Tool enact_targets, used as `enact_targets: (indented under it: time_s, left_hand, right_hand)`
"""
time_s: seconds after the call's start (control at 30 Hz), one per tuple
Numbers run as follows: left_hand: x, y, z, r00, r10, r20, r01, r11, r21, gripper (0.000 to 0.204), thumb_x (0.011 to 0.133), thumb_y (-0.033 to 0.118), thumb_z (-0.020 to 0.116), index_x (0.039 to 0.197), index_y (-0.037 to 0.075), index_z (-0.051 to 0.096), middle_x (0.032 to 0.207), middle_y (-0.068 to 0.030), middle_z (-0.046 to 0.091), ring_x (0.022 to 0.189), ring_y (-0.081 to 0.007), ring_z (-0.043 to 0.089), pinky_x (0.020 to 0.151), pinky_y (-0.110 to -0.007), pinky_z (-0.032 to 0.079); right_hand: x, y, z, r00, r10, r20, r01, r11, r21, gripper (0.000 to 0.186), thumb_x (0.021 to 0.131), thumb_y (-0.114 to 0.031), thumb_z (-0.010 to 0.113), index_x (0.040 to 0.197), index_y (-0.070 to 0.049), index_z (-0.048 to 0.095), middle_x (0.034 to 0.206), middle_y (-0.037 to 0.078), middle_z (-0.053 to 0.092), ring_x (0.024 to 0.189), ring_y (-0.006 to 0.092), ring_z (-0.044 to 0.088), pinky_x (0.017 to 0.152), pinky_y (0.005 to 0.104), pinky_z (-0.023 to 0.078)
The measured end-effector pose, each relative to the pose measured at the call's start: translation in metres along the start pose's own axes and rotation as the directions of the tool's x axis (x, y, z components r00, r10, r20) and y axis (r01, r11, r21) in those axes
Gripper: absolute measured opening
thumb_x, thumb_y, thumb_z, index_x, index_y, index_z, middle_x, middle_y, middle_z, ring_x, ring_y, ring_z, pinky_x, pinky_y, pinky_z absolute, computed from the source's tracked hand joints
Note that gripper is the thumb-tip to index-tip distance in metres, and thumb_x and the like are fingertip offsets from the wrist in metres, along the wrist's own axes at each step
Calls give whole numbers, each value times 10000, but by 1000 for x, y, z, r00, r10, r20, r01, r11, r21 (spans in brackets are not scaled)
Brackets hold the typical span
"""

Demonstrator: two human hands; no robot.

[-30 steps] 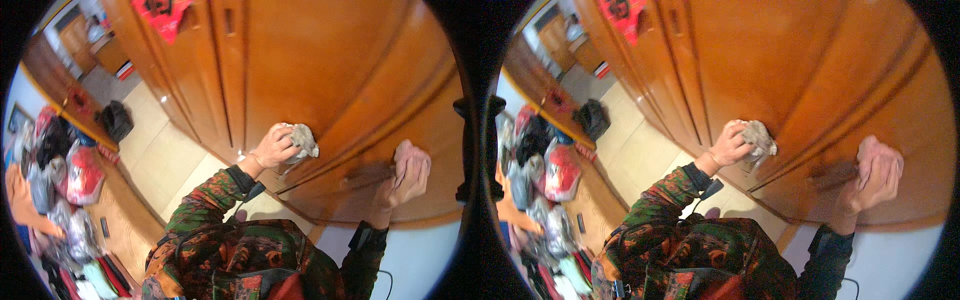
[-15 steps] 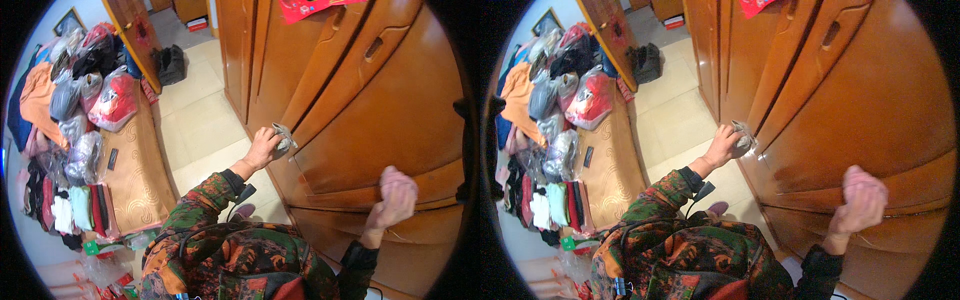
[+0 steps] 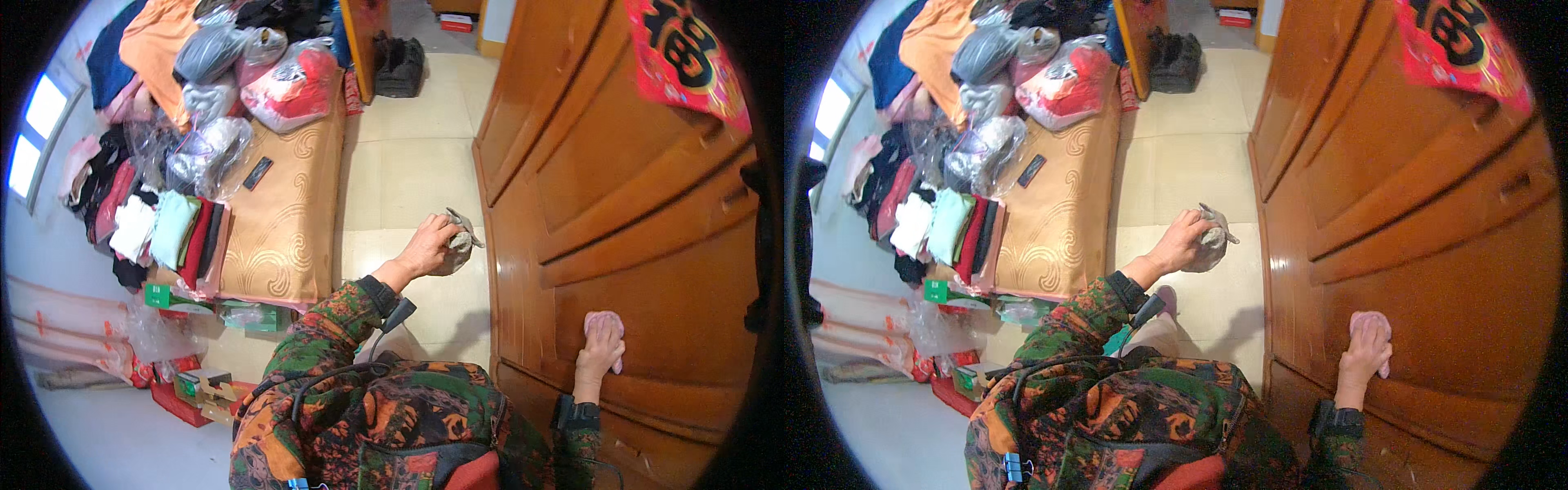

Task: The person wipes the surface of a wooden cabinet using two cloths, one in each hand. They move the cloths in circular and back-and-forth motions across the cabinet doors, including around a red decorative paper.

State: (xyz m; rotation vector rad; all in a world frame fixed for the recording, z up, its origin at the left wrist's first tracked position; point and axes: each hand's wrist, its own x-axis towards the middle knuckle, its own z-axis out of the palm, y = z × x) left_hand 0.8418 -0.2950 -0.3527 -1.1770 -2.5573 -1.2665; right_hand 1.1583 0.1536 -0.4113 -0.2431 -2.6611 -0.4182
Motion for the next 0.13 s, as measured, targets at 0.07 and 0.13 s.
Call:
enact_targets:
  time_s: [0.07,0.13]
  left_hand:
    - [-4,-24,-17,999,-42,-8,42,999,-6,477,708,-27,632,1170,89,612,1057,-149,539,1047,-378,492,922,-445,433]
    - [-5,-52,-36,996,-87,-29,86,996,-28,460,720,-14,644,1169,83,614,1057,-154,544,1057,-381,493,924,-446,433]
  right_hand:
    - [-11,14,93,989,5,147,-20,995,98,241,781,-130,612,992,-15,632,1127,138,574,1020,325,503,857,435,368]
    - [-5,38,149,940,-60,336,24,994,110,219,789,-192,650,950,-49,616,1087,110,563,872,318,519,769,437,413]
